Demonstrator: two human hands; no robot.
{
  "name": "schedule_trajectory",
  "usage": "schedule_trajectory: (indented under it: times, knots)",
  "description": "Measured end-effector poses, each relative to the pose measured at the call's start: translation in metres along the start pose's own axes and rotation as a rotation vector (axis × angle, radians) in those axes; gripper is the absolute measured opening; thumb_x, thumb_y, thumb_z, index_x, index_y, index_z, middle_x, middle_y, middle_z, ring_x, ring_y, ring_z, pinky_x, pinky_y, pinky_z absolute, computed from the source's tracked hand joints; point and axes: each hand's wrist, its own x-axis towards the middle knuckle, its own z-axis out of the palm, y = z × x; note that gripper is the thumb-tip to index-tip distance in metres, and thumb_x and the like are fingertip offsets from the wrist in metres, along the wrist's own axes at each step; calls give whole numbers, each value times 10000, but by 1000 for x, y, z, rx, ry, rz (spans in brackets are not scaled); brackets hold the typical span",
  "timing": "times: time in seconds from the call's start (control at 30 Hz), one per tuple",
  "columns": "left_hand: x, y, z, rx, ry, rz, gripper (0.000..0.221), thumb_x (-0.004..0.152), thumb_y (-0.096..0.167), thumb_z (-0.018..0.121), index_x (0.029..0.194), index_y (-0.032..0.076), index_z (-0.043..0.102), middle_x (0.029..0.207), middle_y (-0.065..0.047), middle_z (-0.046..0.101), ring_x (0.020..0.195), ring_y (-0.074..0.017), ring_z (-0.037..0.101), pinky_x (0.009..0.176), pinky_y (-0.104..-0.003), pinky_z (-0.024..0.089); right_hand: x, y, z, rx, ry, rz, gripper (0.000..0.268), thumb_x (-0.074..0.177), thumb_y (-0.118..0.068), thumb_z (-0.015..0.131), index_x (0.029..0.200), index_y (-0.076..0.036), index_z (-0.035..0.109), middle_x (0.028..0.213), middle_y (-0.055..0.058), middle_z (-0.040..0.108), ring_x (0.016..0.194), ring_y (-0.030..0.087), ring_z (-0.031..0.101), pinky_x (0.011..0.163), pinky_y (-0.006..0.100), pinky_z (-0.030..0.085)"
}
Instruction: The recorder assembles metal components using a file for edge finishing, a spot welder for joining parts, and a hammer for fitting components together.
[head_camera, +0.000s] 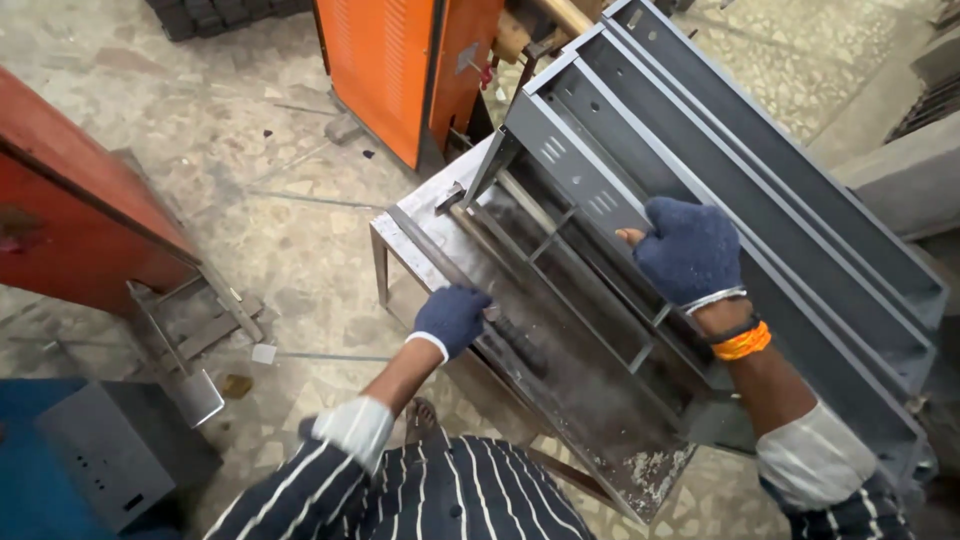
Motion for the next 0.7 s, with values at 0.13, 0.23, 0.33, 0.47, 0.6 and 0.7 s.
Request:
schedule_trajectory:
  times: [0.13,0.23,0.33,0.47,0.6,0.7]
  knots:
    - [61,-26,37,232,-38,161,328,827,290,690,1138,193,731,1310,-99,660,1231,-337,583,1002,-523,455,1,4,11,5,22,-6,389,821,-426,820,778,-85,637,712,213,615,722,468,614,586,549,455]
    - [100,-47,70,297,76,336,357,803,265,683,1154,235,740,1376,-90,626,1329,-351,493,1081,-624,341,2,4,15,-1,24,16,361,807,-425,821,826,-99,666,710,206,627,706,463,623,580,553,457]
    - [118,-45,68,352,122,355,353,835,249,637,1171,270,745,1337,-60,642,1342,-342,478,1100,-714,273,3,2,17,7,17,49,361,801,-429,824,815,-104,668,704,203,631,702,460,628,577,558,457]
    - [126,-37,51,499,18,221,266,913,310,592,1117,258,756,1275,-53,654,1309,-331,502,1061,-755,288,9,10,21,19,30,55,358,806,-426,819,815,-101,670,713,203,637,715,456,632,584,553,461]
    - [106,-55,63,473,19,219,178,927,254,601,1005,215,756,1158,-79,659,1258,-341,544,971,-668,405,9,15,23,39,57,21,329,802,-403,805,906,-106,708,741,201,650,719,452,640,582,545,468]
    - [92,-53,52,374,67,273,139,868,210,639,972,192,730,1062,-90,656,1232,-333,553,934,-577,451,10,11,22,29,44,38,340,814,-419,810,883,-103,703,747,202,651,738,450,643,598,541,474]
